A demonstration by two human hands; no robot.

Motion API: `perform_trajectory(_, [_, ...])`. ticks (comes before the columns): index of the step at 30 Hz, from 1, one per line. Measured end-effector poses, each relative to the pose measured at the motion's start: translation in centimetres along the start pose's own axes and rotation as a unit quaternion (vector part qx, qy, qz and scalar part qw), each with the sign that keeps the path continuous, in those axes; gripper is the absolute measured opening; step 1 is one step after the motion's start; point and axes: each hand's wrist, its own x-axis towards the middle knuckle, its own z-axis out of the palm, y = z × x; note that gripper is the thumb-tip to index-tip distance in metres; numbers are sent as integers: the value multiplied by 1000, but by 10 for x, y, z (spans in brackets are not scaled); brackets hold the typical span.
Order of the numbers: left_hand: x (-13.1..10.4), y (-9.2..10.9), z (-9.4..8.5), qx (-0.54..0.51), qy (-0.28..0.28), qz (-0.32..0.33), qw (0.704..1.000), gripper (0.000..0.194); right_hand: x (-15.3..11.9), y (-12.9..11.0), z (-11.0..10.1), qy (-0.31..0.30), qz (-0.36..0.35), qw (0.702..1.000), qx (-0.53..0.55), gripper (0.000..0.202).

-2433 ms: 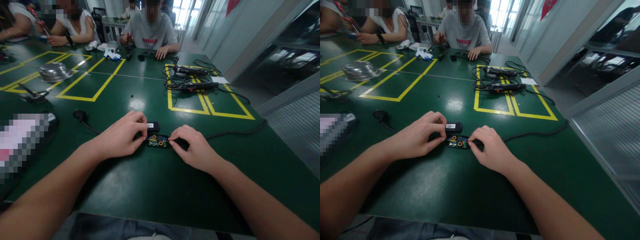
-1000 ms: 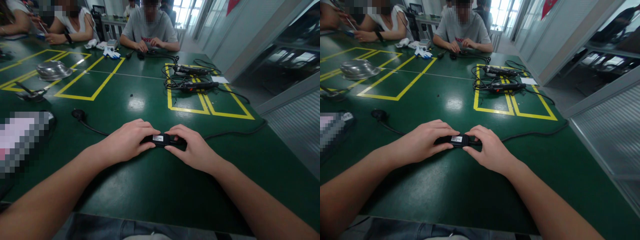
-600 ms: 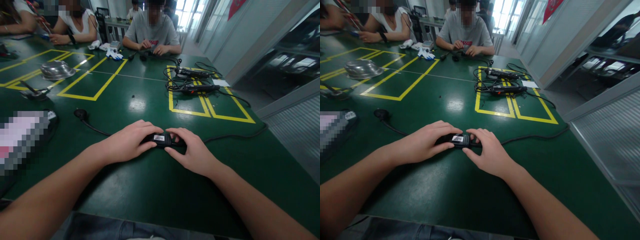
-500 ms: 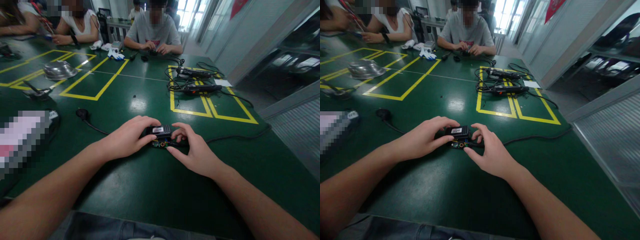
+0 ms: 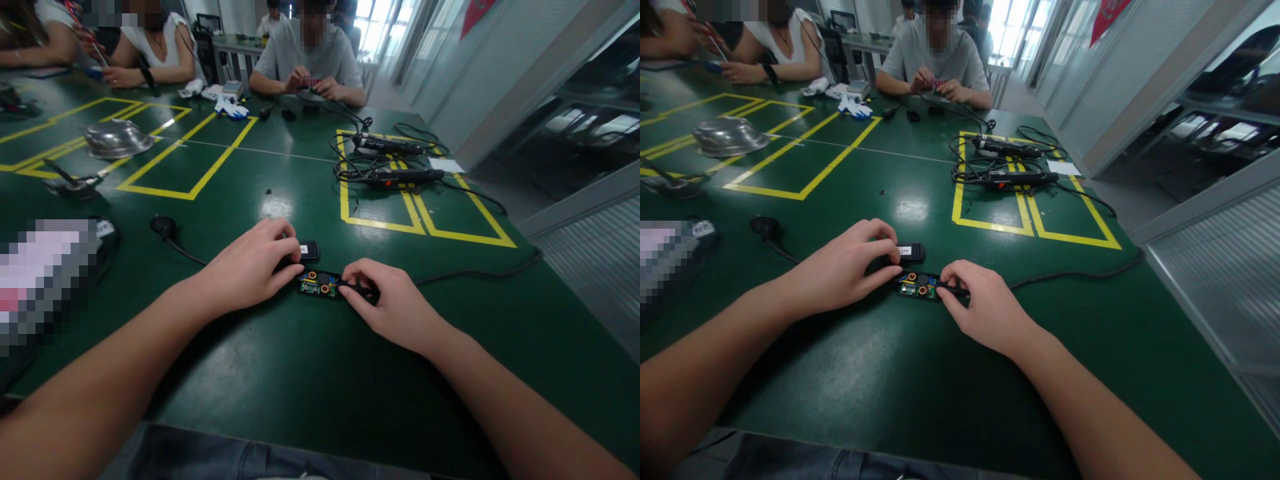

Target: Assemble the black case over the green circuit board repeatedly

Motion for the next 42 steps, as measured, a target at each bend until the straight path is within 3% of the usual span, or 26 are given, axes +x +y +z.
perform_trajectory(4, [-4,13,-8,-5,-95,-1,995,9,0,-1,-1,-5,3,1000,3,5])
perform_trajectory(11, [-4,19,-6,-30,-144,-32,989,11,-1,1,0,15,-18,1000,0,8])
perform_trajectory(23, [-5,9,-13,-75,-98,-14,992,10,0,-3,-5,30,-37,999,9,8])
perform_trajectory(34, [-2,-1,-15,-132,-123,-45,983,15,2,3,-7,-18,12,998,61,12])
perform_trajectory(40, [-6,1,-16,-84,-100,5,991,15,2,3,-7,2,-25,999,23,12])
perform_trajectory(42, [-6,2,-14,-67,-68,28,995,15,2,3,-6,6,-24,999,21,11])
